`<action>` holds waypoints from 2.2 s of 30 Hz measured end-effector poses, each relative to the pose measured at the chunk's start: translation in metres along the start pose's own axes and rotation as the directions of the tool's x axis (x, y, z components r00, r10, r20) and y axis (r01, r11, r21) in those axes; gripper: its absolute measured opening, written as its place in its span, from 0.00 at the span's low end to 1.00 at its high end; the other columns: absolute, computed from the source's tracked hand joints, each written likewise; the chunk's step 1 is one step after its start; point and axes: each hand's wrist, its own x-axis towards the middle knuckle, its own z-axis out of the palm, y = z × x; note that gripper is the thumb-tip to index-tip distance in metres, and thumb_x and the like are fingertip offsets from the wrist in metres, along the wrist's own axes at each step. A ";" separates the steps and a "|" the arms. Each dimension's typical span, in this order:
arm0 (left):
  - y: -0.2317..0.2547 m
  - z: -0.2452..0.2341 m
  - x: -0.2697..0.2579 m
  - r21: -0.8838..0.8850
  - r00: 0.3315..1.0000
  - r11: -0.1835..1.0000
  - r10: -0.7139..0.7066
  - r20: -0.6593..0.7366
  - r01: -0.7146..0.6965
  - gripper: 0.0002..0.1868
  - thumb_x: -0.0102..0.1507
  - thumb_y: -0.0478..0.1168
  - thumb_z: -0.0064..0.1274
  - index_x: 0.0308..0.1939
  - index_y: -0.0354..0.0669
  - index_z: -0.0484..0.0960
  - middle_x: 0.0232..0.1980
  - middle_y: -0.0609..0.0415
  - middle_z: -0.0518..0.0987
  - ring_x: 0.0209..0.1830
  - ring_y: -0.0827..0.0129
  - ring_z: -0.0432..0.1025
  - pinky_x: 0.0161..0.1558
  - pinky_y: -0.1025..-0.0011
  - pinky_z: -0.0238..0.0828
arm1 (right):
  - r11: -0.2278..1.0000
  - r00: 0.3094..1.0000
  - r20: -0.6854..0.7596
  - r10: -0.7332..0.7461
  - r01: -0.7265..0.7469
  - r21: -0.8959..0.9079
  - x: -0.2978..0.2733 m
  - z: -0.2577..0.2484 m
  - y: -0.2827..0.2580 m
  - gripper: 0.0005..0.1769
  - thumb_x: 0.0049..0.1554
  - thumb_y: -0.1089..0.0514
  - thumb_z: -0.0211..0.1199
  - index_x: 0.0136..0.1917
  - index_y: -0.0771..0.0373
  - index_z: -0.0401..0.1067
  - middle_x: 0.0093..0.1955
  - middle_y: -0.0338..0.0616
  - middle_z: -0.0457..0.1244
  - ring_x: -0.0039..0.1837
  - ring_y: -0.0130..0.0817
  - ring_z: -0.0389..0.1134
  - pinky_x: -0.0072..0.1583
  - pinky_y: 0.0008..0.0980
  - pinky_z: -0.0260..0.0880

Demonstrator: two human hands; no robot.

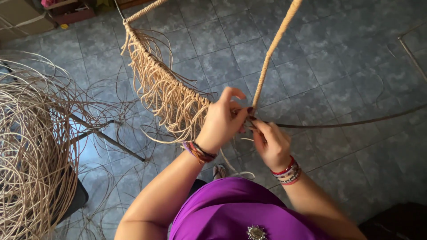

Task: Attaching natural fiber strands to a frame using a looping technique to create a fringe.

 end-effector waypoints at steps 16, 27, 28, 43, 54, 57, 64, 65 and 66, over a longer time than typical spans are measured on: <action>-0.034 -0.024 -0.015 -0.345 0.885 0.865 0.437 0.161 -0.364 0.21 0.64 0.28 0.42 0.56 0.46 0.83 0.53 0.47 0.84 0.57 0.50 0.76 0.61 0.57 0.71 | 0.844 0.836 0.352 0.422 -0.504 0.184 0.013 -0.033 0.014 0.05 0.55 0.61 0.72 0.46 0.61 0.81 0.35 0.46 0.67 0.39 0.39 0.72 0.41 0.36 0.71; -0.067 -0.001 -0.004 0.083 0.680 0.680 0.732 -0.032 -0.728 0.16 0.63 0.55 0.53 0.25 0.54 0.75 0.50 0.53 0.77 0.40 0.60 0.73 0.42 0.66 0.72 | 0.115 0.527 0.494 0.691 -0.756 0.645 -0.021 0.012 0.016 0.10 0.65 0.63 0.55 0.45 0.72 0.73 0.24 0.30 0.47 0.24 0.15 0.48 0.27 0.15 0.46; -0.075 -0.016 -0.006 0.087 0.679 0.679 0.734 -0.033 -0.729 0.16 0.63 0.55 0.53 0.25 0.54 0.75 0.50 0.53 0.77 0.40 0.60 0.73 0.42 0.66 0.72 | 0.117 0.530 0.495 0.688 -0.754 0.646 -0.013 0.009 0.012 0.10 0.65 0.63 0.55 0.45 0.72 0.73 0.24 0.30 0.47 0.24 0.15 0.48 0.27 0.15 0.46; -0.019 -0.018 0.005 0.737 0.910 0.597 0.411 0.059 -0.318 0.20 0.62 0.44 0.58 0.58 0.52 0.82 0.63 0.55 0.78 0.72 0.51 0.61 0.66 0.51 0.55 | 0.147 0.627 0.508 0.590 -0.703 0.696 -0.019 0.029 0.023 0.12 0.68 0.62 0.53 0.48 0.73 0.72 0.23 0.36 0.47 0.26 0.17 0.43 0.30 0.17 0.41; 0.005 -0.040 -0.021 0.738 0.893 0.674 0.351 -0.282 -0.031 0.03 0.66 0.36 0.56 0.43 0.48 0.80 0.56 0.55 0.78 0.66 0.57 0.68 0.72 0.53 0.40 | 0.069 0.616 0.498 0.610 -0.668 0.741 -0.015 0.026 0.021 0.09 0.64 0.65 0.53 0.47 0.74 0.72 0.23 0.34 0.43 0.26 0.17 0.42 0.30 0.19 0.42; -0.042 0.013 0.006 0.701 0.823 0.620 0.562 -0.084 -0.352 0.05 0.67 0.48 0.55 0.45 0.62 0.84 0.64 0.64 0.77 0.76 0.59 0.59 0.73 0.48 0.42 | 0.134 0.660 0.484 0.575 -0.659 0.740 -0.023 0.027 0.026 0.10 0.65 0.64 0.53 0.49 0.72 0.73 0.24 0.37 0.47 0.27 0.19 0.42 0.31 0.22 0.42; -0.050 -0.063 -0.038 0.837 0.790 0.547 0.510 -0.341 0.008 0.09 0.63 0.43 0.58 0.46 0.64 0.85 0.64 0.62 0.77 0.72 0.52 0.62 0.68 0.50 0.48 | 0.112 0.649 0.468 0.600 -0.647 0.755 -0.026 0.022 0.031 0.09 0.62 0.68 0.55 0.49 0.78 0.73 0.20 0.38 0.46 0.25 0.21 0.43 0.31 0.22 0.45; -0.041 -0.050 -0.031 0.805 0.814 0.583 0.517 -0.263 -0.110 0.11 0.62 0.39 0.56 0.47 0.60 0.84 0.65 0.58 0.76 0.74 0.49 0.59 0.69 0.47 0.43 | 0.110 0.647 0.468 0.602 -0.648 0.754 -0.025 0.022 0.030 0.09 0.62 0.68 0.54 0.49 0.77 0.73 0.21 0.38 0.46 0.26 0.22 0.43 0.31 0.22 0.45; -0.032 -0.037 -0.025 0.757 0.829 0.615 0.527 -0.187 -0.221 0.13 0.61 0.35 0.55 0.47 0.56 0.84 0.67 0.55 0.76 0.76 0.46 0.56 0.71 0.44 0.39 | 0.108 0.645 0.471 0.602 -0.650 0.752 -0.023 0.022 0.028 0.09 0.63 0.69 0.53 0.48 0.76 0.73 0.23 0.38 0.45 0.27 0.22 0.43 0.32 0.22 0.45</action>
